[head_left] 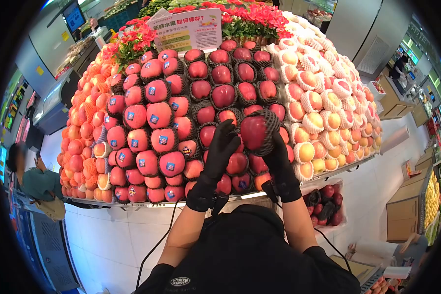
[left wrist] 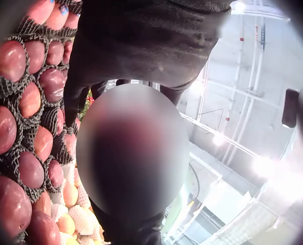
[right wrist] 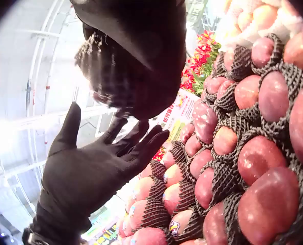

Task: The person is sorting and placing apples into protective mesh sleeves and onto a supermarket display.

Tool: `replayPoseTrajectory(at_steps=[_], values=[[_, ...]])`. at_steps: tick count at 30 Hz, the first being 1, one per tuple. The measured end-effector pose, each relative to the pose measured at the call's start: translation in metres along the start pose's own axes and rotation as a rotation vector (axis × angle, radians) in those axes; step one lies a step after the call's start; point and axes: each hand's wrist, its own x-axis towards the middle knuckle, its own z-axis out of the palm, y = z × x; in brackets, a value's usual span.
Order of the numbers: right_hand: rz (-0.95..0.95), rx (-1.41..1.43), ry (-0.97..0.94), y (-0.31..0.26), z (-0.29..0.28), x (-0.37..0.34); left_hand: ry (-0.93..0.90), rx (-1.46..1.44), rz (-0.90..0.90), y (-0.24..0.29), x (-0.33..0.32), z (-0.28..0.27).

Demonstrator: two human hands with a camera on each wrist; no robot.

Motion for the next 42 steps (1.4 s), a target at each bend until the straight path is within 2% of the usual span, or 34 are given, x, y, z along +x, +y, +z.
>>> replayPoseTrajectory(at_steps=[1,4,7,8,10,11,13,14,16,18,21,22,25,28,31,34,38,39,42], values=[[0.007,0.050,0.011,-0.003,0.009,0.000,-0.018,-0.115,-0.088,0.011,-0.002,0.009],[-0.155,-0.627,0.196,-0.003,0.037,-0.003,-0.101,-0.266,-0.220,-0.001,0.001,0.002],[-0.380,-1.178,0.223,0.015,0.039,-0.004,-0.075,-0.395,-0.176,-0.023,0.007,0.001],[-0.397,-1.156,0.150,0.017,0.036,-0.007,-0.044,-0.449,-0.141,-0.028,0.008,0.002],[-0.228,-0.879,0.125,0.006,0.040,-0.013,-0.059,-0.550,-0.177,-0.022,0.009,-0.007],[-0.162,-0.855,0.117,-0.001,0.033,-0.013,-0.066,-0.599,-0.196,-0.018,0.008,-0.013],[-0.098,-0.877,0.110,-0.016,0.028,-0.014,-0.290,-0.341,0.181,-0.005,0.002,-0.016],[-0.100,-0.923,0.110,-0.027,0.034,-0.016,-0.295,-0.381,0.160,-0.007,0.002,-0.020],[-0.129,-1.034,0.082,-0.033,0.038,-0.017,-0.199,-0.512,-0.017,-0.011,0.003,-0.021],[-0.182,-1.163,0.025,-0.035,0.042,-0.016,0.006,-0.683,-0.331,-0.012,0.003,-0.022],[-0.218,-1.351,-0.071,-0.030,0.060,-0.017,-0.042,-0.411,-0.171,-0.033,0.002,-0.020],[-0.255,-1.373,-0.119,-0.025,0.064,-0.015,0.002,-0.476,-0.249,-0.022,-0.004,-0.011],[-0.222,-1.513,-0.195,-0.017,0.058,-0.015,0.050,-0.400,-0.312,-0.039,-0.010,-0.015],[-0.189,-1.513,-0.223,-0.015,0.053,-0.015,0.014,-0.173,-0.213,-0.042,-0.012,-0.013],[-0.215,-1.462,-0.165,-0.008,0.050,-0.017,0.014,0.005,-0.118,-0.044,-0.014,-0.013],[-0.245,-1.418,-0.090,-0.001,0.048,-0.019,0.088,-0.138,-0.295,-0.041,-0.017,-0.012],[-0.288,-1.417,0.027,-0.002,0.048,-0.020,0.064,-0.211,-0.381,-0.048,-0.013,-0.019],[-0.310,-1.430,0.063,0.000,0.041,-0.020,0.092,-0.168,-0.389,-0.022,-0.012,-0.010],[-0.269,-1.388,0.146,-0.014,0.029,-0.019,0.041,-0.193,-0.290,-0.019,-0.018,-0.022]])
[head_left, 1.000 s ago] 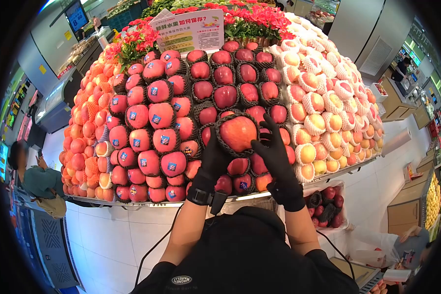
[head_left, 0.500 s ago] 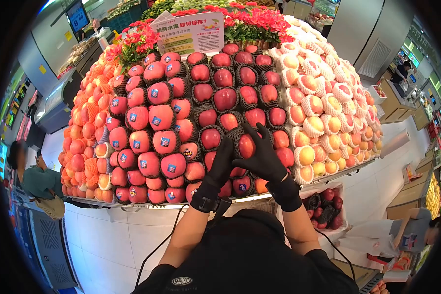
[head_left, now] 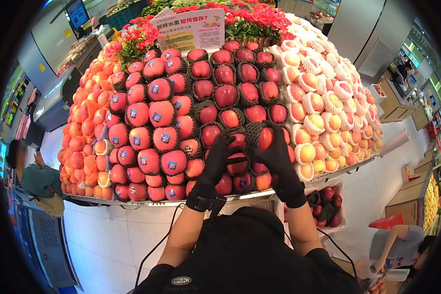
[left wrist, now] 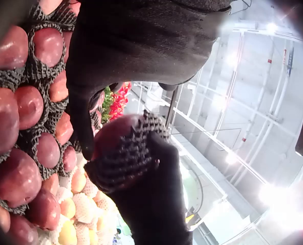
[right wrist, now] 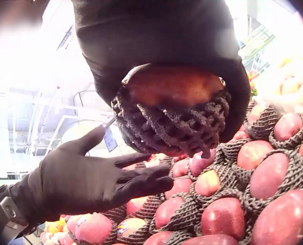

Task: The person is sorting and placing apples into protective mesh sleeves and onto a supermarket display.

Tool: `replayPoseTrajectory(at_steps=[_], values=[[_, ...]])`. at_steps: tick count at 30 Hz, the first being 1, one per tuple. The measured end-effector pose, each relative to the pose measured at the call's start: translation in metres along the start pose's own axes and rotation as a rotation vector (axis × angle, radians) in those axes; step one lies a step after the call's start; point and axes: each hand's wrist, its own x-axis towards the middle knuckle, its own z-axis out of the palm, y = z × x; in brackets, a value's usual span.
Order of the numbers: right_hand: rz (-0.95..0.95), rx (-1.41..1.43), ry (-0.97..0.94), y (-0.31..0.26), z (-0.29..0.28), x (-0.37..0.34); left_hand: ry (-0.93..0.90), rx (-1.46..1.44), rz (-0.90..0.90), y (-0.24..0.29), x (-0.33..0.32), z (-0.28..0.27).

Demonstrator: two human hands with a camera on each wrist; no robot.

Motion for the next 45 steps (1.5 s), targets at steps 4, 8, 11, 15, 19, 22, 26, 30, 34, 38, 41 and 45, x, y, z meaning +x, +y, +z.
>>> replayPoseTrajectory(at_steps=[4,8,11,15,19,22,26,30,34,38,41,45], values=[[0.132,0.149,0.002,0.031,-0.024,0.011,0.061,-0.080,0.088,-0.003,-0.007,-0.034],[0.233,-0.031,0.168,0.063,-0.049,0.009,0.157,-0.062,0.122,-0.009,-0.008,-0.057],[0.399,0.102,0.144,0.061,-0.069,0.012,0.206,-0.023,0.115,-0.008,-0.012,-0.064],[0.386,0.092,0.215,0.103,-0.089,0.015,0.231,-0.119,0.072,-0.009,-0.017,-0.074],[0.159,-0.241,0.374,0.110,-0.092,0.016,0.224,-0.027,0.087,-0.013,-0.025,-0.081],[0.208,-0.127,0.286,0.108,-0.092,0.021,0.214,0.052,0.113,-0.015,-0.033,-0.084],[0.176,-0.111,0.232,0.108,-0.065,0.022,0.244,0.083,0.100,-0.016,-0.036,-0.083],[0.025,-0.226,0.197,0.086,-0.027,0.020,0.271,0.057,0.060,-0.013,-0.039,-0.075],[0.078,-0.197,0.084,0.061,0.000,0.021,0.295,0.060,0.023,-0.015,-0.042,-0.077],[0.003,-0.179,0.049,0.064,0.024,0.018,0.295,0.069,0.027,-0.020,-0.049,-0.081],[0.043,-0.159,-0.009,0.051,0.031,0.022,0.308,0.053,-0.012,-0.020,-0.052,-0.088],[-0.022,-0.199,0.003,0.046,0.039,0.031,0.328,0.053,-0.004,-0.020,-0.055,-0.092]])
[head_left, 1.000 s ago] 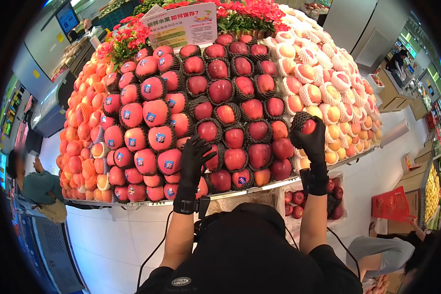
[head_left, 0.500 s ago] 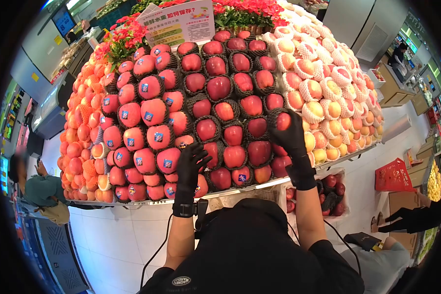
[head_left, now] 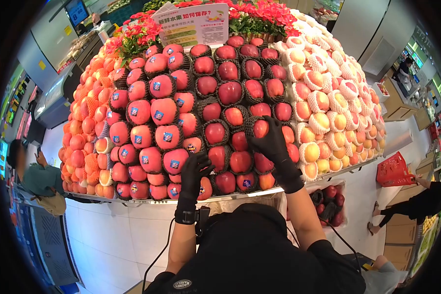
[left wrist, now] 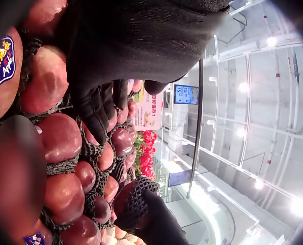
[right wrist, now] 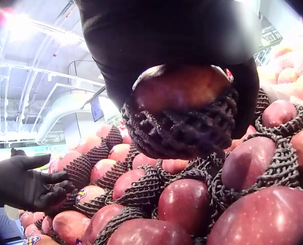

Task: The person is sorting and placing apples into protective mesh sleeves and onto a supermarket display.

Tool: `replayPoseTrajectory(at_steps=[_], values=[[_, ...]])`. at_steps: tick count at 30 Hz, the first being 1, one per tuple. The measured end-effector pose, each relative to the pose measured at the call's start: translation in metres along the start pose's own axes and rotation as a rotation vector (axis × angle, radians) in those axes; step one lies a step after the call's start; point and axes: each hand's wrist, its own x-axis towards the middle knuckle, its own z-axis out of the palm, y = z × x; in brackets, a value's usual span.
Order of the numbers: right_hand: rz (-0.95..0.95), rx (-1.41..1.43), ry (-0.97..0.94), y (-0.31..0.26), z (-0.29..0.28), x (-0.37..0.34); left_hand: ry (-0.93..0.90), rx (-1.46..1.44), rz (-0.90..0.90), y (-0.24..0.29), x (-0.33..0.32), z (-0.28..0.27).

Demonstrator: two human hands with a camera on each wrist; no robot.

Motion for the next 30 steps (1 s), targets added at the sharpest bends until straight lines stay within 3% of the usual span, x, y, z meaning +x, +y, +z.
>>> replayPoseTrajectory(at_steps=[7,10,16,24,28,30], values=[[0.022,0.054,-0.046,-0.031,-0.009,0.023,-0.037,-0.037,0.088,0.019,-0.007,-0.006],[-0.076,-0.032,0.034,-0.026,0.009,0.038,-0.012,-0.085,0.111,0.023,-0.004,-0.014],[-0.148,-0.027,0.013,-0.047,0.015,0.074,-0.100,-0.057,0.235,0.043,0.004,-0.030],[-0.010,0.054,-0.028,-0.086,0.021,0.132,-0.121,-0.176,0.121,0.059,0.015,-0.029],[-0.166,-0.127,0.056,-0.084,0.026,0.178,-0.188,-0.261,0.089,0.050,0.030,-0.022],[-0.123,-0.078,-0.003,-0.067,0.035,0.208,-0.204,-0.282,0.113,0.051,0.033,-0.013]])
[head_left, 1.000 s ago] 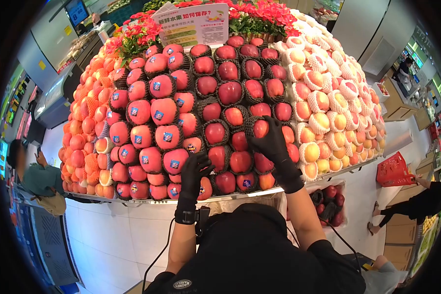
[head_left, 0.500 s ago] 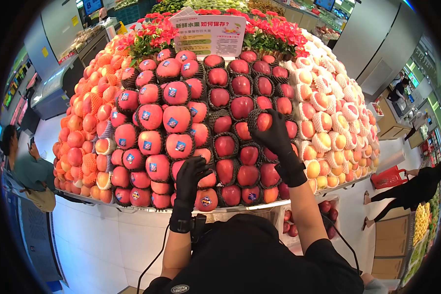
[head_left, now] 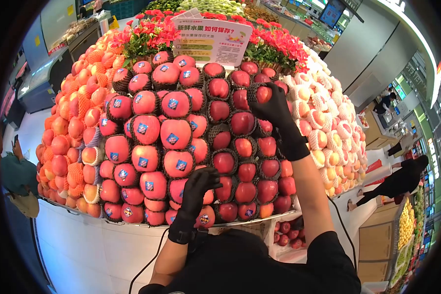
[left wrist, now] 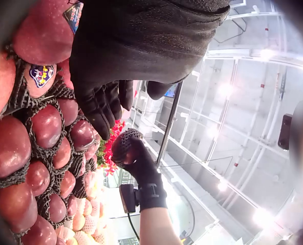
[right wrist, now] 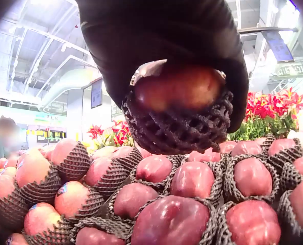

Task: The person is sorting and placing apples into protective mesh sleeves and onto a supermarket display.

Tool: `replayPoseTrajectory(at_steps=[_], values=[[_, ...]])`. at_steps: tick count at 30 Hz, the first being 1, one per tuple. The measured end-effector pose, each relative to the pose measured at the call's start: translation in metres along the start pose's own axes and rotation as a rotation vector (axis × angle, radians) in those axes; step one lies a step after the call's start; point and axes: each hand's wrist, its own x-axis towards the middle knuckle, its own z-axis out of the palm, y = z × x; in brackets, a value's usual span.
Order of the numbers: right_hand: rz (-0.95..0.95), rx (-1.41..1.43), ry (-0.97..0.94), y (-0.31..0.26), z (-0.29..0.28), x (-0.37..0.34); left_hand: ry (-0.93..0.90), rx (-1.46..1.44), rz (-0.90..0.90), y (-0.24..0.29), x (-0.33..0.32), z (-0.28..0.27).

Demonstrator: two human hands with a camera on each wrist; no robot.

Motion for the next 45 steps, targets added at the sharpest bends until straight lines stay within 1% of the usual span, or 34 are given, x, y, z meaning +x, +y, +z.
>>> replayPoseTrajectory(at_steps=[1,2,4,5,7,11,12,14,16,18,20,22,23,26,27,30,31,34,37,40,42,44,45], values=[[0.006,0.062,-0.030,0.003,0.003,0.020,0.027,0.011,0.007,-0.002,0.004,0.005],[0.021,0.066,-0.047,0.008,0.004,0.031,0.030,0.000,-0.004,-0.001,0.006,0.010],[0.051,0.075,-0.081,-0.002,0.001,0.053,0.035,-0.013,-0.029,0.000,0.012,0.018],[0.085,0.082,-0.103,0.006,0.007,0.073,0.036,0.003,-0.037,-0.001,0.014,0.020],[0.030,0.003,-0.012,0.000,0.010,0.086,0.038,0.038,-0.035,0.000,0.018,0.024],[0.031,0.070,-0.108,0.020,0.038,0.144,0.062,0.081,-0.045,-0.007,0.026,0.026],[0.039,0.096,-0.133,0.024,0.046,0.159,0.077,0.067,-0.070,-0.009,0.027,0.026],[0.104,0.132,-0.211,0.001,0.041,0.175,0.098,0.041,-0.119,-0.015,0.027,0.026],[-0.014,0.027,-0.081,0.018,0.068,0.203,0.109,0.081,-0.124,-0.021,0.029,0.026],[-0.041,-0.047,-0.067,0.023,0.083,0.220,0.117,0.088,-0.160,-0.018,0.028,0.029],[-0.030,-0.125,-0.074,0.038,0.108,0.241,0.110,0.086,-0.188,-0.019,0.028,0.027],[-0.013,-0.165,-0.052,0.034,0.128,0.250,0.095,0.098,-0.206,-0.016,0.027,0.029],[0.085,-0.165,-0.095,0.035,0.134,0.253,0.055,0.084,-0.194,-0.021,0.028,0.025],[0.096,-0.190,-0.080,0.038,0.153,0.257,0.092,0.075,-0.234,-0.014,0.025,0.028],[0.082,-0.210,-0.115,0.048,0.163,0.263,0.097,0.064,-0.257,-0.015,0.025,0.026],[0.122,-0.248,-0.133,0.062,0.184,0.264,0.099,0.022,-0.300,-0.013,0.026,0.025],[0.177,-0.275,-0.128,0.060,0.188,0.264,0.092,0.019,-0.297,-0.013,0.027,0.024],[0.202,-0.319,-0.333,0.046,0.174,0.261,0.078,0.022,-0.293,-0.015,0.028,0.021],[0.217,-0.391,-0.385,0.044,0.169,0.257,0.075,0.037,-0.305,-0.016,0.032,0.018],[0.231,-0.294,-0.458,0.063,0.181,0.269,0.073,0.046,-0.309,-0.019,0.034,0.015],[0.145,-0.238,-0.401,0.097,0.201,0.281,0.074,0.051,-0.310,-0.020,0.033,0.015],[0.122,-0.191,-0.409,0.105,0.198,0.285,0.072,0.055,-0.306,-0.018,0.033,0.017],[0.144,-0.170,-0.444,0.102,0.188,0.286,0.070,0.059,-0.304,-0.017,0.032,0.018]])
